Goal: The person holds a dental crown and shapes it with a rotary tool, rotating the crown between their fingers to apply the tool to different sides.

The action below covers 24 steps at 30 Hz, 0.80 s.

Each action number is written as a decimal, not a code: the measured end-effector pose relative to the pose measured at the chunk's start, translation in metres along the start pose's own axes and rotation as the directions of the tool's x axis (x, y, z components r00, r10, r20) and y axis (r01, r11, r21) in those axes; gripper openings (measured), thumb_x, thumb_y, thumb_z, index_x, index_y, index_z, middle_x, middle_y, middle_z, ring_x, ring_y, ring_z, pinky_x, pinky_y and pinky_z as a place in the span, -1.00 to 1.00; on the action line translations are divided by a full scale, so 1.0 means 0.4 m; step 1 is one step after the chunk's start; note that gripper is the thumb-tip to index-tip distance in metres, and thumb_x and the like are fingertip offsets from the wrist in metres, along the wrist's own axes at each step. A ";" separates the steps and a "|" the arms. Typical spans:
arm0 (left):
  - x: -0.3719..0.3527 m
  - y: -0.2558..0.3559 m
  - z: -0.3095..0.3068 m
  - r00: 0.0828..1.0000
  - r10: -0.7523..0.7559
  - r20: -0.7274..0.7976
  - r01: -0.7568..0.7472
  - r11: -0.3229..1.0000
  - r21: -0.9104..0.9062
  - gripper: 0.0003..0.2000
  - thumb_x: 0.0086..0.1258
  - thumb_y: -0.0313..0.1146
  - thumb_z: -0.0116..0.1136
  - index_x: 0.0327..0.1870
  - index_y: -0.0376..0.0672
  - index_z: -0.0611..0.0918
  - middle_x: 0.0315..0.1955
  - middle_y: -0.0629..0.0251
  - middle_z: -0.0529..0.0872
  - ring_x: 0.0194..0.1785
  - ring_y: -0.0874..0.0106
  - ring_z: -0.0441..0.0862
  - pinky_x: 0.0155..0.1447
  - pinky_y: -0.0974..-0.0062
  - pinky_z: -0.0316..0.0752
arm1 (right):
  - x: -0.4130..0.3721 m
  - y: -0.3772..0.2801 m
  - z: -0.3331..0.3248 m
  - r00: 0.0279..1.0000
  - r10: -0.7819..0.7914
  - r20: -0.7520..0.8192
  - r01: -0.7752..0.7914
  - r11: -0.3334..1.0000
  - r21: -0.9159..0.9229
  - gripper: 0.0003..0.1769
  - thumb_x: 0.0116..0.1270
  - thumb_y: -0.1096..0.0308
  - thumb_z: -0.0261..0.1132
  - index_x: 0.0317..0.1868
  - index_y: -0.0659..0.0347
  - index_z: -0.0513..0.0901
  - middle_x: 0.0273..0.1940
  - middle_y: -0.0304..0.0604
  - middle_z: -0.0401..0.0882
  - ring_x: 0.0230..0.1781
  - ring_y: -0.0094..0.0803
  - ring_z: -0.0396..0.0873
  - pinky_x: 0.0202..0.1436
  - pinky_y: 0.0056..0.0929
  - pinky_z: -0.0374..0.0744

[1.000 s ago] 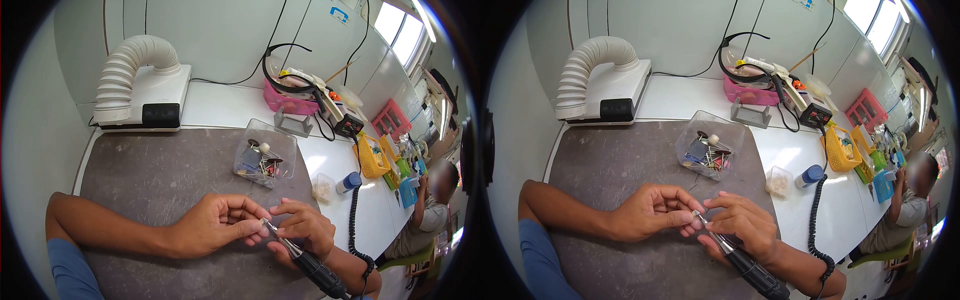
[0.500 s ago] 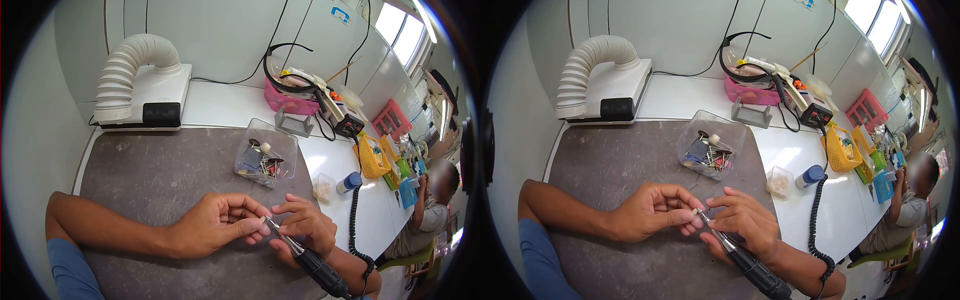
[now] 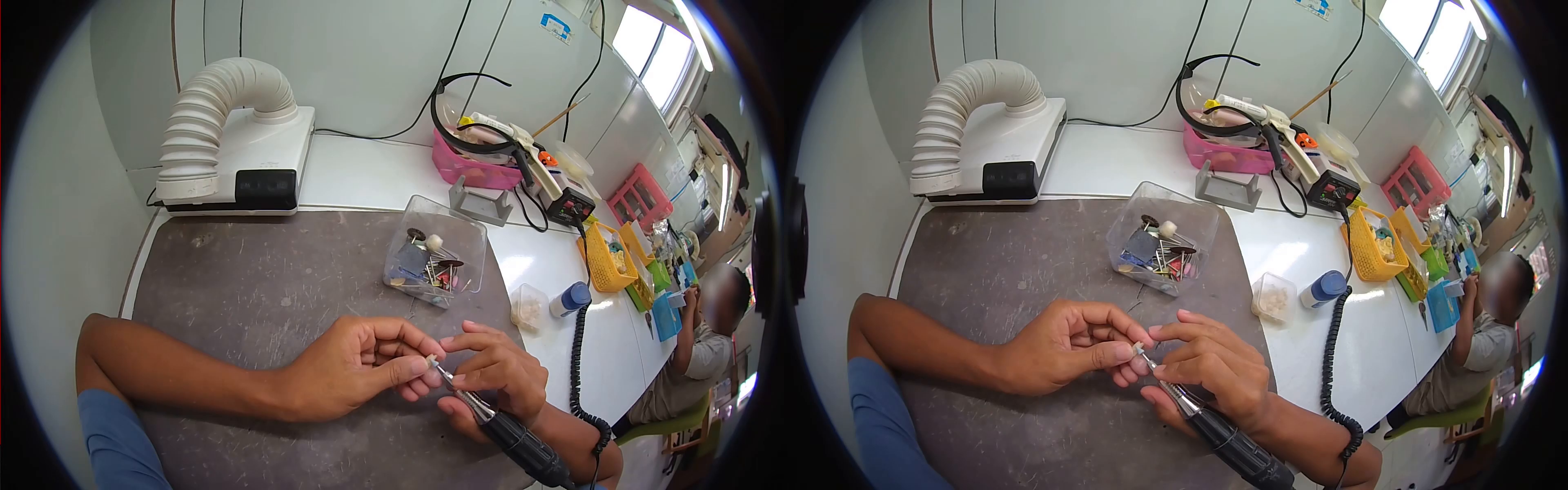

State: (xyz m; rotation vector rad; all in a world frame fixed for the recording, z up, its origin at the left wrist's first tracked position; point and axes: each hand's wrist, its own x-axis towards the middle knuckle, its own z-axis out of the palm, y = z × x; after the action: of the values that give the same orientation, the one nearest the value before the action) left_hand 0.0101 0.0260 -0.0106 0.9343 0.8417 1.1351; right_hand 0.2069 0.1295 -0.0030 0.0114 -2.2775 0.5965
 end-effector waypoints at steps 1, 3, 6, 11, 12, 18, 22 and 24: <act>0.000 -0.001 0.000 1.000 0.001 0.003 -0.001 1.000 -0.006 -0.76 0.50 -0.43 0.08 0.08 -0.36 0.52 -0.16 0.16 0.70 -0.13 0.50 0.66 0.04 0.53 0.61 | 0.001 -0.002 0.000 1.000 0.000 0.014 0.000 1.000 0.017 -0.69 -0.04 0.44 0.57 -0.32 0.20 0.61 -0.39 -0.16 0.67 -0.09 -0.11 0.71 0.12 -0.02 0.60; -0.001 -0.001 0.000 1.000 0.002 0.007 -0.002 1.000 -0.013 -0.77 0.50 -0.44 0.08 0.07 -0.36 0.52 -0.16 0.16 0.70 -0.13 0.50 0.66 0.04 0.53 0.61 | 0.002 -0.001 0.000 1.000 0.003 0.002 -0.003 1.000 0.013 -0.69 -0.04 0.45 0.57 -0.31 0.20 0.61 -0.39 -0.17 0.67 -0.09 -0.11 0.71 0.12 -0.02 0.60; -0.001 0.000 0.001 1.000 -0.002 0.003 0.002 1.000 -0.006 -0.77 0.49 -0.45 0.09 0.07 -0.36 0.52 -0.16 0.15 0.69 -0.13 0.49 0.66 0.04 0.53 0.61 | 0.003 -0.003 -0.001 1.000 -0.001 0.004 0.001 1.000 0.018 -0.70 -0.03 0.45 0.56 -0.31 0.20 0.61 -0.39 -0.17 0.67 -0.08 -0.10 0.71 0.12 -0.02 0.60; -0.002 0.001 0.001 1.000 -0.001 -0.004 0.001 1.000 -0.012 -0.77 0.48 -0.44 0.11 0.06 -0.35 0.52 -0.17 0.15 0.70 -0.13 0.50 0.66 0.04 0.53 0.61 | 0.001 0.000 0.000 1.000 0.002 -0.020 -0.002 1.000 0.003 -0.70 -0.03 0.46 0.55 -0.31 0.19 0.61 -0.40 -0.17 0.66 -0.08 -0.10 0.71 0.13 -0.03 0.60; -0.002 0.001 0.001 1.000 -0.001 -0.003 0.001 1.000 -0.012 -0.77 0.48 -0.44 0.11 0.06 -0.35 0.52 -0.17 0.15 0.70 -0.13 0.50 0.66 0.04 0.53 0.61 | 0.002 -0.001 -0.002 1.000 0.001 -0.005 -0.001 1.000 0.008 -0.70 -0.03 0.46 0.55 -0.31 0.19 0.61 -0.40 -0.17 0.66 -0.09 -0.10 0.71 0.13 -0.03 0.60; -0.002 0.001 0.001 1.000 0.005 0.000 -0.005 1.000 -0.002 -0.77 0.49 -0.43 0.10 0.06 -0.35 0.52 -0.17 0.16 0.70 -0.14 0.50 0.66 0.04 0.53 0.60 | -0.005 0.011 0.000 1.000 -0.016 0.008 0.016 1.000 0.010 -0.69 0.00 0.42 0.55 -0.30 0.19 0.57 -0.42 -0.16 0.65 -0.10 -0.06 0.71 0.13 0.03 0.57; -0.002 0.001 0.002 1.000 0.013 0.001 -0.013 1.000 -0.011 -0.77 0.49 -0.43 0.10 0.06 -0.35 0.52 -0.18 0.16 0.70 -0.14 0.50 0.66 0.04 0.53 0.60 | -0.002 0.006 -0.001 0.999 -0.032 0.032 0.031 0.999 0.022 -0.67 0.03 0.41 0.53 -0.27 0.19 0.54 -0.43 -0.12 0.64 -0.10 -0.01 0.71 0.14 0.10 0.54; -0.002 0.000 0.001 1.000 0.016 0.004 -0.016 1.000 -0.021 -0.77 0.49 -0.43 0.10 0.07 -0.35 0.52 -0.18 0.16 0.70 -0.14 0.50 0.66 0.04 0.53 0.60 | -0.005 0.013 -0.001 0.999 -0.032 0.020 0.032 0.999 0.014 -0.67 0.03 0.41 0.53 -0.27 0.19 0.54 -0.44 -0.12 0.63 -0.10 -0.01 0.71 0.14 0.09 0.54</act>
State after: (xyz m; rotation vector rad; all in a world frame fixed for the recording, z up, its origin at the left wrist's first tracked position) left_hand 0.0105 0.0253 -0.0102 0.9274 0.8185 1.1537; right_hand 0.2075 0.1341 -0.0061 0.0607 -2.2884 0.5979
